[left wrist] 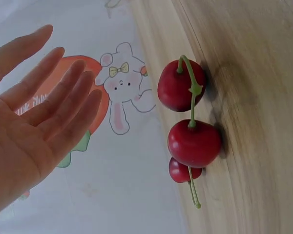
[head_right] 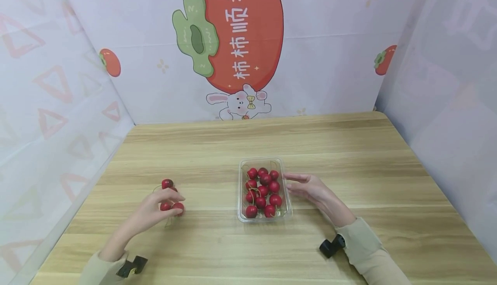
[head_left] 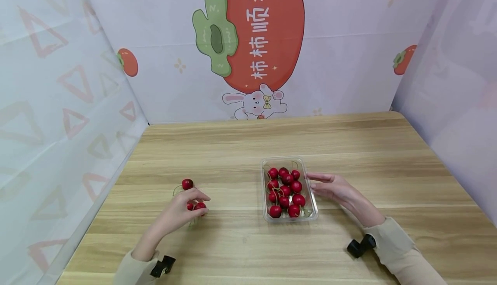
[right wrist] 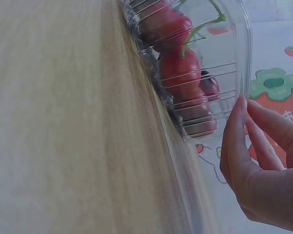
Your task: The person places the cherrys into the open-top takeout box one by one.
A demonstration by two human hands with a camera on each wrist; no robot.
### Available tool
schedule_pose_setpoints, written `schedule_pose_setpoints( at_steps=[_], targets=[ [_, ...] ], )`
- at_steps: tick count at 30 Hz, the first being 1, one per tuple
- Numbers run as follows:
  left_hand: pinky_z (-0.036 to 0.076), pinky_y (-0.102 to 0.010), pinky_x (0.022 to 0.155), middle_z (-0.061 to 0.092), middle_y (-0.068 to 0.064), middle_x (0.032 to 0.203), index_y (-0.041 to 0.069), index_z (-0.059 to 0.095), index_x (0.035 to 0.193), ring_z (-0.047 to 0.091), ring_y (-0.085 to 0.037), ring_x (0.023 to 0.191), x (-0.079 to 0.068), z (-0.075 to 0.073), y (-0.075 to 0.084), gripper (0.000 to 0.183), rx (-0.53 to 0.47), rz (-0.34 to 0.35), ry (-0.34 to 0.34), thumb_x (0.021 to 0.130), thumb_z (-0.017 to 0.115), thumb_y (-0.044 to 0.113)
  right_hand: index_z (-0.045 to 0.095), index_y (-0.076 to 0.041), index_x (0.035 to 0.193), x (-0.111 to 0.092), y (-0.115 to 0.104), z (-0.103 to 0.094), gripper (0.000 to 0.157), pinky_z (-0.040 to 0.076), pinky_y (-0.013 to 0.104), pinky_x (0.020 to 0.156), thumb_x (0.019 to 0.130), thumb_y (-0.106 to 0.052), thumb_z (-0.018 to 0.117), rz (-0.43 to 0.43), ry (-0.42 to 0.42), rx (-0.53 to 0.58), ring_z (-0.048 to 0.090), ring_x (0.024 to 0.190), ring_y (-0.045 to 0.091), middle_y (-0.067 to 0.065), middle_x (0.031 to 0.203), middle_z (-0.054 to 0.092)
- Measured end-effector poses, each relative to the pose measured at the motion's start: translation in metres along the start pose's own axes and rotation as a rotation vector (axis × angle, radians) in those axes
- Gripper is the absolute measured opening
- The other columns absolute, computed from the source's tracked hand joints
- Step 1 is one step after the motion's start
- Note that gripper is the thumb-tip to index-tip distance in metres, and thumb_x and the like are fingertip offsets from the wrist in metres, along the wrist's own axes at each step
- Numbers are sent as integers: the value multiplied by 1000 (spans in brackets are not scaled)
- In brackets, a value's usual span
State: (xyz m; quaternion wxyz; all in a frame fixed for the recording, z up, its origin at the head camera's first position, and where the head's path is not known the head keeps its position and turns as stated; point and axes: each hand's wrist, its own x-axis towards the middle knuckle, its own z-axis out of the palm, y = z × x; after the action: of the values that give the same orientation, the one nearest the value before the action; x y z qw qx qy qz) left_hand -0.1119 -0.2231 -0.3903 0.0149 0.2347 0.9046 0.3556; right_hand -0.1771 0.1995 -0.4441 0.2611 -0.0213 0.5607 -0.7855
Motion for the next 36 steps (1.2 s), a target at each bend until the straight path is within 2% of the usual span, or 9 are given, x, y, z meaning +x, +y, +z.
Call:
schedule_pose_setpoints(
  at_steps=[5, 11, 16, 20, 25, 36],
  targets=[
    [47, -39, 75, 61, 0, 92, 8, 64, 93, 56, -19, 86, -10, -2, -4, 26, 85, -9, 27, 69, 74, 12, 66, -15, 96, 0, 0, 0, 32, 47, 26, 81, 78, 10, 56, -2, -2, 6, 63, 86, 14, -3, 98, 65],
    [48, -33, 71, 56, 4, 92, 9, 65, 92, 53, -17, 84, -22, -2, -8, 26, 92, -54, 20, 68, 75, 13, 66, -15, 96, 0, 0, 1, 32, 48, 27, 81, 77, 9, 59, 13, 12, 19, 63, 86, 15, -2, 99, 65],
    [48, -33, 74, 55, 5, 91, 9, 65, 93, 53, -16, 85, -29, -1, -10, 26, 121, -95, 12, 69, 74, 14, 66, -15, 97, 0, -1, 1, 32, 48, 27, 81, 78, 9, 58, 12, 11, 10, 63, 86, 15, -3, 99, 65],
    [48, -35, 74, 55, 2, 89, 9, 65, 94, 54, -19, 85, -32, 0, -11, 28, 149, -123, -6, 69, 73, 17, 66, -14, 98, 0, -1, 0, 32, 47, 27, 81, 78, 9, 57, 3, 0, -1, 63, 87, 14, -3, 99, 65],
    [48, -31, 72, 55, 0, 86, 8, 65, 92, 54, -19, 84, -33, 0, -13, 28, 154, -164, -26, 67, 74, 16, 66, -14, 98, -1, -1, 0, 31, 47, 27, 82, 78, 9, 57, -2, -7, -1, 62, 87, 14, -3, 99, 65],
    [47, -25, 65, 51, 0, 84, 6, 65, 85, 52, -16, 78, -33, 4, -18, 25, 174, -169, -55, 63, 76, 11, 66, -17, 97, 0, 0, 1, 32, 47, 27, 82, 76, 7, 61, 12, 14, -16, 62, 88, 14, -4, 100, 64]
  ],
)
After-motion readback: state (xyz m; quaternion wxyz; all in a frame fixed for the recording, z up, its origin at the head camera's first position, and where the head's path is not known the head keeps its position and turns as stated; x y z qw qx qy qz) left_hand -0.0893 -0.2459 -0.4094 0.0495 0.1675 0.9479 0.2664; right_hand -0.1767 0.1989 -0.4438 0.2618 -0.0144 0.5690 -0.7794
